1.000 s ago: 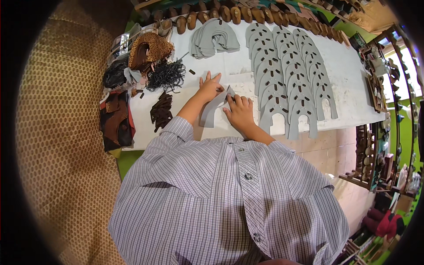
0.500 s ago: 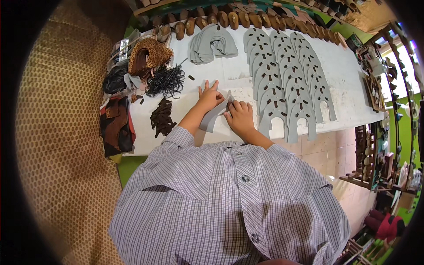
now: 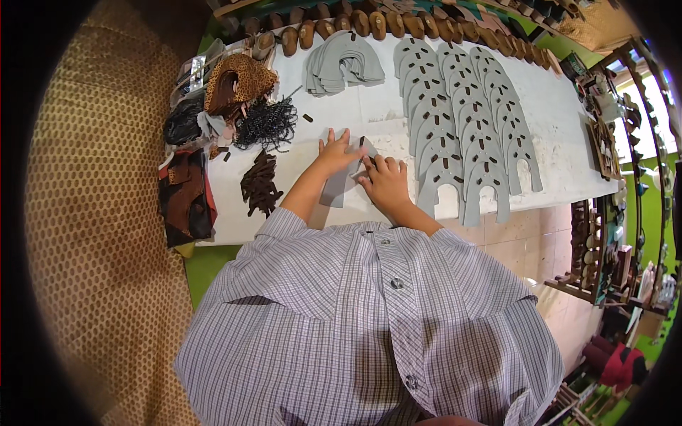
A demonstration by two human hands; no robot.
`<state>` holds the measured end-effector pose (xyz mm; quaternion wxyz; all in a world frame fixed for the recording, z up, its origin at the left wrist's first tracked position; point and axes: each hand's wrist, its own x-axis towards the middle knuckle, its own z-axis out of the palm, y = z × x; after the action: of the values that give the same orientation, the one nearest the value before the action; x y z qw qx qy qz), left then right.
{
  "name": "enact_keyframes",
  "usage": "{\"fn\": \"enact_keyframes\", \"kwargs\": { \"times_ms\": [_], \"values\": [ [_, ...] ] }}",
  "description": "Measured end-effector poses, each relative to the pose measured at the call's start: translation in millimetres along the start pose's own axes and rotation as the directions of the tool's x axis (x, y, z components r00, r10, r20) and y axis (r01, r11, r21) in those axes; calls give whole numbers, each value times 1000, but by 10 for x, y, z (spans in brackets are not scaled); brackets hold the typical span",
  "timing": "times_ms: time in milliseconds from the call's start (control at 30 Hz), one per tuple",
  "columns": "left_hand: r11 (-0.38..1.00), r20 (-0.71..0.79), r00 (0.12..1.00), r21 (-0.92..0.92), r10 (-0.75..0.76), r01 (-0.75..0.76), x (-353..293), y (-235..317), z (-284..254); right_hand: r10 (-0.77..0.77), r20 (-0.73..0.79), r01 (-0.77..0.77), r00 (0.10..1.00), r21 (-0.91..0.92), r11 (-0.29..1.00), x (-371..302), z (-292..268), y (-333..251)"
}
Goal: Organizing and arranging leather shoe upper components on a workshop table.
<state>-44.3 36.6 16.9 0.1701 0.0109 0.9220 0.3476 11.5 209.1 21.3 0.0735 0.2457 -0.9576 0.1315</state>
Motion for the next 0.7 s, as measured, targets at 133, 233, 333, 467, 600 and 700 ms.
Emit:
{"fn": "enact_keyframes", "kwargs": {
  "times_ms": [133,233,333,467,600,700],
  "values": [
    [987,69,997,162,-31,19,-77,60,-21,10,2,-10,1000,-13,1000,-2,1,-6],
    [995,-15,999,91,43,-41,-73,-88,76,-2,-15,2,1000,-43,999,7,1,-35],
    [992,9,998,112,55,-56,-71,-114,62,-20,-48,18,999,-59,998,26,33,-32],
    [986,13,995,135,98,-99,-60,-91,25,14,0,-14,1000,-73,997,75,30,-35],
    [964,12,990,228,140,-139,-70,-60,-5,25,87,-16,996,-100,995,114,-4,-20],
    [961,-12,991,246,132,-125,-54,-83,13,14,88,-5,996,-99,995,146,-33,19]
  ]
}}
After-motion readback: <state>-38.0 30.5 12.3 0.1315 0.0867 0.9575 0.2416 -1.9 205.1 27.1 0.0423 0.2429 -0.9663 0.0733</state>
